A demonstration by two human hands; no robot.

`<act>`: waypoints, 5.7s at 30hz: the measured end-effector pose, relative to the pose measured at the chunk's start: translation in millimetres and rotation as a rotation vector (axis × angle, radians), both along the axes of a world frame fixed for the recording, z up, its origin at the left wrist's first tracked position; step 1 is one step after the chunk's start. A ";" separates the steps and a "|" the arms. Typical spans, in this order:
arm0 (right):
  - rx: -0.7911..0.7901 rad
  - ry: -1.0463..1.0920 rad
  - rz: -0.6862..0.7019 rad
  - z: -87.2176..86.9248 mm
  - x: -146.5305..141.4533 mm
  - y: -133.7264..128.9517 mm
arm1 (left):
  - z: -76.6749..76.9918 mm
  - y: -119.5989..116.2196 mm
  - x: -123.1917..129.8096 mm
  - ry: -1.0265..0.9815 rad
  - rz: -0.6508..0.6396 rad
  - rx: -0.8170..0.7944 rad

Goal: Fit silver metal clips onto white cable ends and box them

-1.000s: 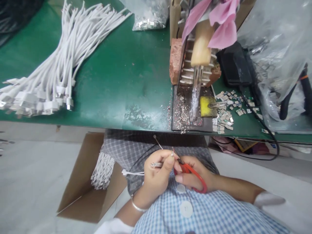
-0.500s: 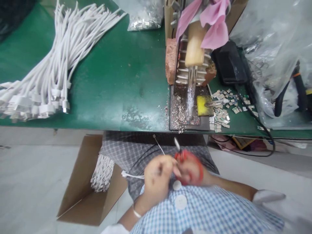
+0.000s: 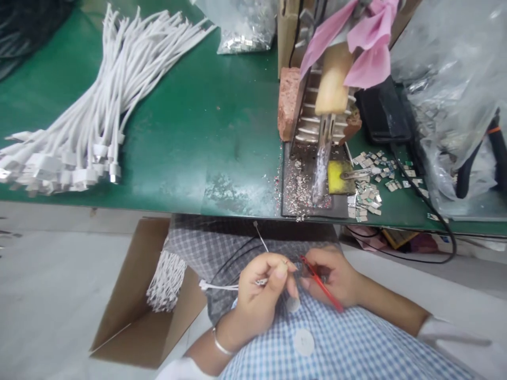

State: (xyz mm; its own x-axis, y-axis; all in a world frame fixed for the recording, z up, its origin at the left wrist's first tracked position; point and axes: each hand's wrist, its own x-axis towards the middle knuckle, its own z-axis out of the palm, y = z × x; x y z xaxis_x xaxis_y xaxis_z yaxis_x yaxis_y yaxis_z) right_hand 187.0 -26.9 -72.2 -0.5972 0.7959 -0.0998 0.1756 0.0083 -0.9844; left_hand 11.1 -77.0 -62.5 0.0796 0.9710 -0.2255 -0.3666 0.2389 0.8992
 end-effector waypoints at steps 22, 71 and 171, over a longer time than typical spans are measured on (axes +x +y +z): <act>0.498 -0.186 0.077 15.6 17.1 18.3 | 17.8 25.5 -11.8 0.885 -0.128 0.738; 0.287 -0.072 -0.032 3.3 4.3 10.6 | 19.7 24.6 -8.8 0.028 -0.230 -0.017; 0.648 -0.286 0.094 4.2 23.1 26.1 | 9.6 17.4 -1.4 -0.078 -0.124 -0.200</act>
State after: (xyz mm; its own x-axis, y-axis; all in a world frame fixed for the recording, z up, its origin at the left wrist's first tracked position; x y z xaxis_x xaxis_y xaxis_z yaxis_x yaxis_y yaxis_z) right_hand 210.1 -0.8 -68.0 -0.6874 0.6945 0.2127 0.3957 0.6036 -0.6922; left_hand 9.6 -59.6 -52.9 0.2203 0.8894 -0.4006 -0.3897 0.4567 0.7997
